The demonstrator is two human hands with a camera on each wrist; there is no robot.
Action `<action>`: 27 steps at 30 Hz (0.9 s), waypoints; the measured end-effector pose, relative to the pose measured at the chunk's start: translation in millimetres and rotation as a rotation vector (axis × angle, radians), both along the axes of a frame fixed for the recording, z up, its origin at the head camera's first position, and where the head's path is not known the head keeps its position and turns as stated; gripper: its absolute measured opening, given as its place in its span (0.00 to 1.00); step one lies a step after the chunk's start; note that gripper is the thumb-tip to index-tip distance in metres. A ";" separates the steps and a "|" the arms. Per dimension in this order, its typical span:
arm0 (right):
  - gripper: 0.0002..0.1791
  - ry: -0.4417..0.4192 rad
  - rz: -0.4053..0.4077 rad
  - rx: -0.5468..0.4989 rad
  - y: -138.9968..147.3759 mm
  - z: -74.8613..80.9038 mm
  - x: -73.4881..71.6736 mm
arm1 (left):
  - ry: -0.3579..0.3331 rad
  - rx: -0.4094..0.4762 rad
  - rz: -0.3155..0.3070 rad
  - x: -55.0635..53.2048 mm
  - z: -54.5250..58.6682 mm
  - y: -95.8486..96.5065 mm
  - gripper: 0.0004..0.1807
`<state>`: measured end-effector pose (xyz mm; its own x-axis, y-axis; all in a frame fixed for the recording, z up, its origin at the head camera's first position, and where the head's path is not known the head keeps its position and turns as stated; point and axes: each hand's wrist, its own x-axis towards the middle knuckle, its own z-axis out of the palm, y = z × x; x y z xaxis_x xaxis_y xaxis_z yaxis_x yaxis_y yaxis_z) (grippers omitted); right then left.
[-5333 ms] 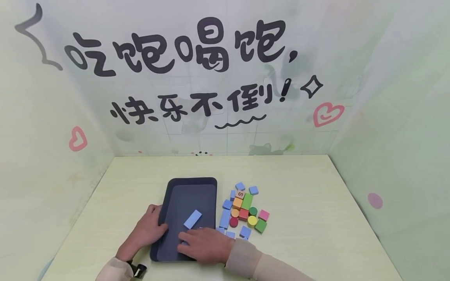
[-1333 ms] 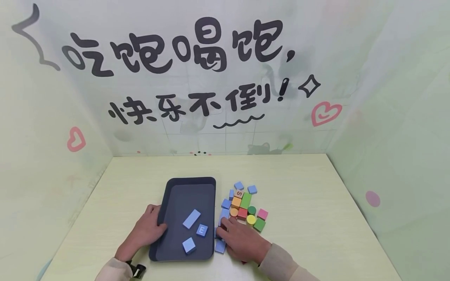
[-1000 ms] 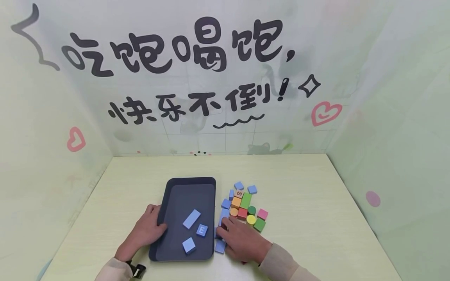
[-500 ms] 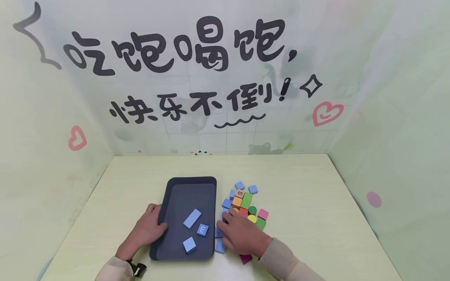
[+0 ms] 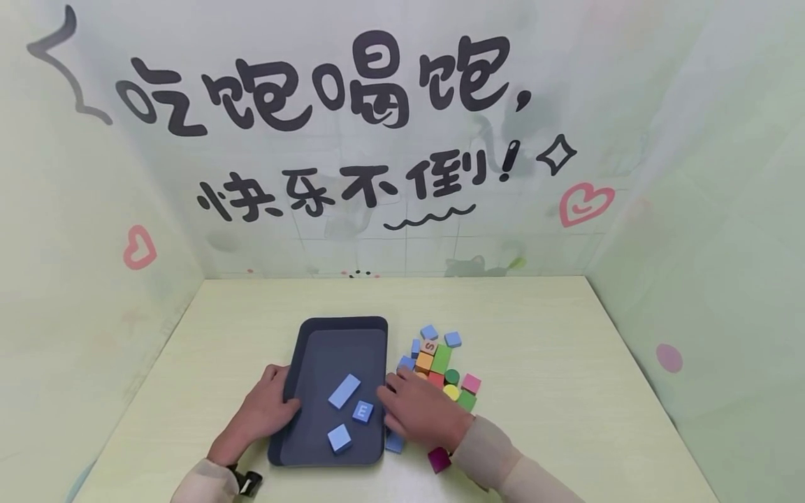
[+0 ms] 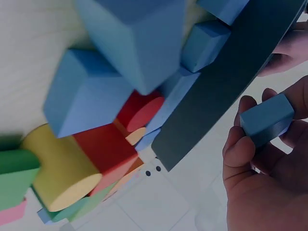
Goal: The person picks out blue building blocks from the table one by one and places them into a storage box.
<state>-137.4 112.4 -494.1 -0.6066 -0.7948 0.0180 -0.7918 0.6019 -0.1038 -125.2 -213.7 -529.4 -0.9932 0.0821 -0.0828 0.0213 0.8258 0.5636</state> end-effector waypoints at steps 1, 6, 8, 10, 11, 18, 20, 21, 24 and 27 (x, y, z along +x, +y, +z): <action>0.09 0.010 0.005 0.010 -2.3 1.1 -0.5 | 0.001 0.000 0.000 0.1 0.0 0.1 0.35; 0.10 0.052 0.046 0.020 -14.4 4.2 -3.6 | 0.007 -0.002 -0.002 0.4 0.6 0.3 0.35; 0.09 0.059 0.062 0.010 -19.5 4.4 -5.3 | 0.010 -0.005 -0.002 0.5 0.6 0.4 0.35; 0.09 0.068 0.077 -0.001 -24.3 4.2 -7.3 | 0.010 -0.005 -0.001 0.6 0.8 0.6 0.35; 0.09 0.072 0.085 -0.004 -26.6 3.8 -8.3 | 0.009 -0.004 -0.001 0.8 0.8 0.8 0.35; 0.09 0.109 0.127 0.028 -42.2 4.4 -16.0 | 0.004 -0.001 0.001 1.6 0.5 0.4 0.36; 0.08 0.112 0.126 0.040 -46.4 4.2 -18.0 | 0.006 0.000 0.002 1.7 0.7 0.3 0.36; 0.08 0.113 0.125 0.046 -48.4 4.1 -19.0 | 0.006 0.000 0.003 1.7 0.9 0.2 0.36; 0.10 0.136 0.121 0.077 -52.9 2.3 -22.3 | 0.006 0.004 0.004 1.7 1.6 0.3 0.36; 0.11 0.150 0.108 0.111 -55.8 -1.9 -26.5 | 0.007 0.006 0.004 1.6 2.3 0.4 0.36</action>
